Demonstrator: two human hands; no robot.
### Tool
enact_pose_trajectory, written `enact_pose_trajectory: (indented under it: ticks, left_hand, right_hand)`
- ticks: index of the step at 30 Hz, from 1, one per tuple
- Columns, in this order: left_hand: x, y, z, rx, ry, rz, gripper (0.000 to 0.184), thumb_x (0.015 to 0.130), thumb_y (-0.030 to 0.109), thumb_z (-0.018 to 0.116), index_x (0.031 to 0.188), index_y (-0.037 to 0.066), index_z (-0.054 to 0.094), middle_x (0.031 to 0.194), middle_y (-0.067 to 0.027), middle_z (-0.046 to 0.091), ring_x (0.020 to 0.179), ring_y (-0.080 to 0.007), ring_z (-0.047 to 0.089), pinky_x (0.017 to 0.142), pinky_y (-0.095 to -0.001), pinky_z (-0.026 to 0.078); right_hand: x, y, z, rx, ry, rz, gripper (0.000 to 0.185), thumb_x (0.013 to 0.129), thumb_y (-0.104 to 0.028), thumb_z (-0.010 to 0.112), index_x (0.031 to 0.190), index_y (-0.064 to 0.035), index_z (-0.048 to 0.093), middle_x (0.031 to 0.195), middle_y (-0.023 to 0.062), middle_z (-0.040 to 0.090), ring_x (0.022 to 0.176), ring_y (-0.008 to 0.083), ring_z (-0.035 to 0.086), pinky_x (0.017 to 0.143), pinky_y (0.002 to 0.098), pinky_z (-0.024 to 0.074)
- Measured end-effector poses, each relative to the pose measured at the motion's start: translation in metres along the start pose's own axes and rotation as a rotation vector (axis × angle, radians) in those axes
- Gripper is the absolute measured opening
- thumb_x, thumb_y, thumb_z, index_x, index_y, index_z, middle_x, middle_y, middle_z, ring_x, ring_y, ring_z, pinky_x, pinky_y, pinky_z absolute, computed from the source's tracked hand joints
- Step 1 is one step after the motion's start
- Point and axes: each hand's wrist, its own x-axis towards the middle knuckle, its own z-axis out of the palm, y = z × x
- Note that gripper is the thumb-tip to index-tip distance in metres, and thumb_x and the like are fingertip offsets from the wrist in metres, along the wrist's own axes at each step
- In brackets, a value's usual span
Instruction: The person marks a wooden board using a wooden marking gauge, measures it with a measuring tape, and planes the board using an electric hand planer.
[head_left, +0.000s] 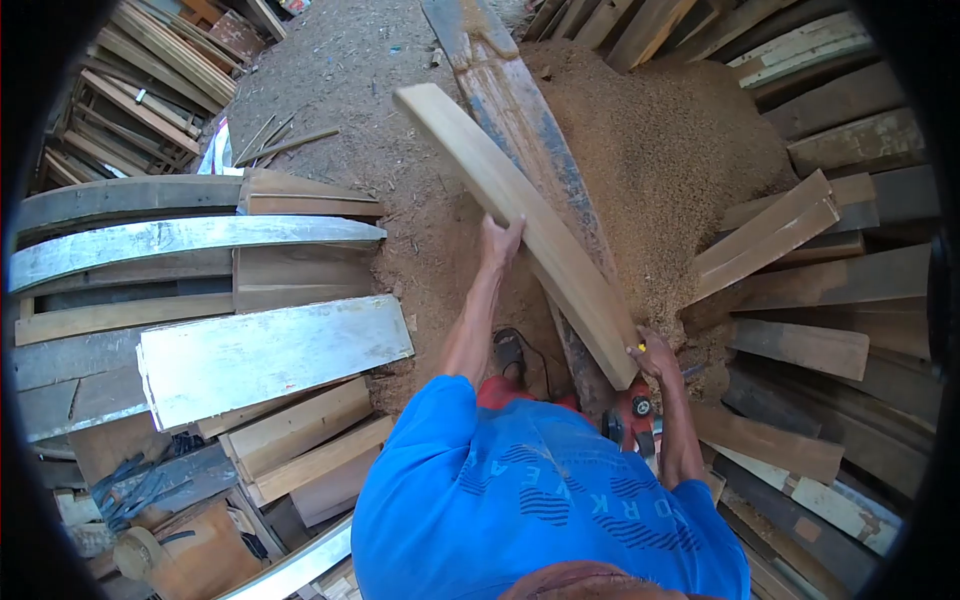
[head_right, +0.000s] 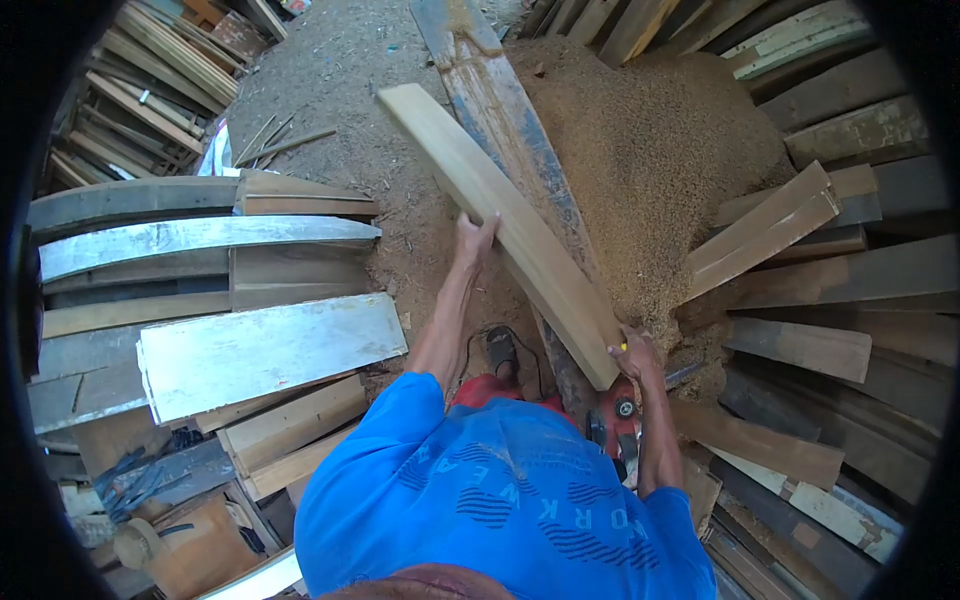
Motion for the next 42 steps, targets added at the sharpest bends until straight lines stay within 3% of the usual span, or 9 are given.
enact_pose_trajectory:
  ticks: [7, 12, 15, 18, 21, 24, 27, 31, 42]
  left_hand:
    - [-0.031, 0.058, 0.049, 0.408, -0.093, 0.371, 0.070, 0.087, 0.040, 0.072, 0.139, -0.002, 0.052, 0.128, -0.0292, 0.056, 0.119, -0.0436, 0.056, 0.104, -0.0474, 0.046]
    - [-0.103, -0.007, 0.052, 1.058, -0.376, 0.665, 0.076, 0.087, 0.039, 0.072, 0.151, 0.009, 0.046, 0.156, -0.0393, 0.023, 0.146, -0.0533, 0.024, 0.121, -0.0548, 0.023]
    - [-0.175, 0.020, 0.026, 1.015, -0.207, 0.376, 0.084, 0.084, 0.038, 0.075, 0.155, 0.009, 0.040, 0.161, -0.0413, 0.007, 0.150, -0.0559, 0.008, 0.123, -0.0545, 0.015]
    - [-0.193, -0.055, -0.002, 0.727, 0.021, 0.155, 0.085, 0.083, 0.038, 0.077, 0.152, 0.005, 0.040, 0.157, -0.0394, 0.024, 0.148, -0.0503, 0.022, 0.120, -0.0539, 0.022]
    - [-0.207, -0.077, -0.039, 0.618, -0.149, 0.225, 0.076, 0.084, 0.035, 0.079, 0.143, 0.001, 0.047, 0.134, -0.0274, 0.056, 0.126, -0.0386, 0.053, 0.105, -0.0521, 0.042]
    - [-0.234, -0.086, -0.048, 0.224, -0.651, -0.090, 0.054, 0.093, 0.032, 0.074, 0.132, 0.000, 0.055, 0.102, -0.0087, 0.068, 0.092, -0.0224, 0.064, 0.080, -0.0408, 0.054]
    - [-0.276, -0.066, -0.041, -0.135, -0.989, -0.469, 0.038, 0.100, 0.026, 0.068, 0.129, 0.002, 0.061, 0.103, -0.0045, 0.069, 0.086, -0.0130, 0.063, 0.079, -0.0318, 0.057]
    - [-0.301, -0.066, -0.030, -0.449, -1.052, -0.738, 0.036, 0.102, 0.024, 0.065, 0.131, 0.005, 0.060, 0.107, -0.0028, 0.069, 0.089, -0.0109, 0.064, 0.075, -0.0297, 0.058]
    - [-0.301, -0.062, -0.031, -0.276, -0.992, -0.477, 0.033, 0.096, 0.019, 0.072, 0.123, 0.006, 0.060, 0.100, -0.0017, 0.066, 0.084, -0.0097, 0.064, 0.070, -0.0265, 0.057]
  right_hand:
    - [-0.023, -0.037, 0.009, 0.750, -0.105, -0.279, 0.062, 0.089, -0.040, 0.069, 0.136, -0.0001, 0.060, 0.133, 0.0235, 0.065, 0.123, 0.0361, 0.062, 0.106, 0.0423, 0.0473]
    - [-0.016, -0.053, 0.025, 0.205, -0.193, -0.186, 0.058, 0.085, -0.040, 0.076, 0.126, 0.0007, 0.064, 0.126, 0.0200, 0.066, 0.115, 0.0299, 0.064, 0.098, 0.0402, 0.0502]
    - [-0.015, -0.057, 0.047, 0.205, -0.108, -0.188, 0.051, 0.086, -0.036, 0.075, 0.122, -0.0006, 0.063, 0.120, 0.0182, 0.066, 0.109, 0.0284, 0.064, 0.093, 0.0399, 0.0511]
    - [-0.028, -0.052, 0.061, 0.347, 0.059, -0.245, 0.051, 0.089, -0.034, 0.071, 0.125, -0.0013, 0.057, 0.114, 0.0173, 0.065, 0.105, 0.0270, 0.063, 0.090, 0.0392, 0.0507]
    - [-0.050, -0.053, 0.052, 0.494, -0.043, -0.031, 0.052, 0.089, -0.032, 0.069, 0.129, -0.0022, 0.053, 0.118, 0.0194, 0.064, 0.107, 0.0290, 0.062, 0.092, 0.0406, 0.0500]
    - [-0.065, -0.041, 0.074, 0.426, -0.072, -0.178, 0.054, 0.087, -0.031, 0.067, 0.129, -0.0016, 0.051, 0.121, 0.0214, 0.062, 0.109, 0.0322, 0.062, 0.094, 0.0427, 0.0490]
    - [-0.097, -0.074, 0.059, 0.235, -0.067, -0.084, 0.057, 0.085, -0.032, 0.069, 0.128, -0.0007, 0.050, 0.120, 0.0241, 0.062, 0.114, 0.0372, 0.061, 0.096, 0.0460, 0.0485]
    - [-0.112, -0.084, 0.067, 0.111, -0.040, -0.121, 0.068, 0.083, -0.039, 0.074, 0.133, -0.0014, 0.047, 0.123, 0.0327, 0.052, 0.113, 0.0481, 0.059, 0.096, 0.0508, 0.0502]
    - [-0.129, -0.096, 0.066, 0.045, -0.149, -0.209, 0.075, 0.079, -0.030, 0.077, 0.136, 0.0019, 0.040, 0.127, 0.0348, 0.045, 0.118, 0.0536, 0.055, 0.100, 0.0542, 0.0497]
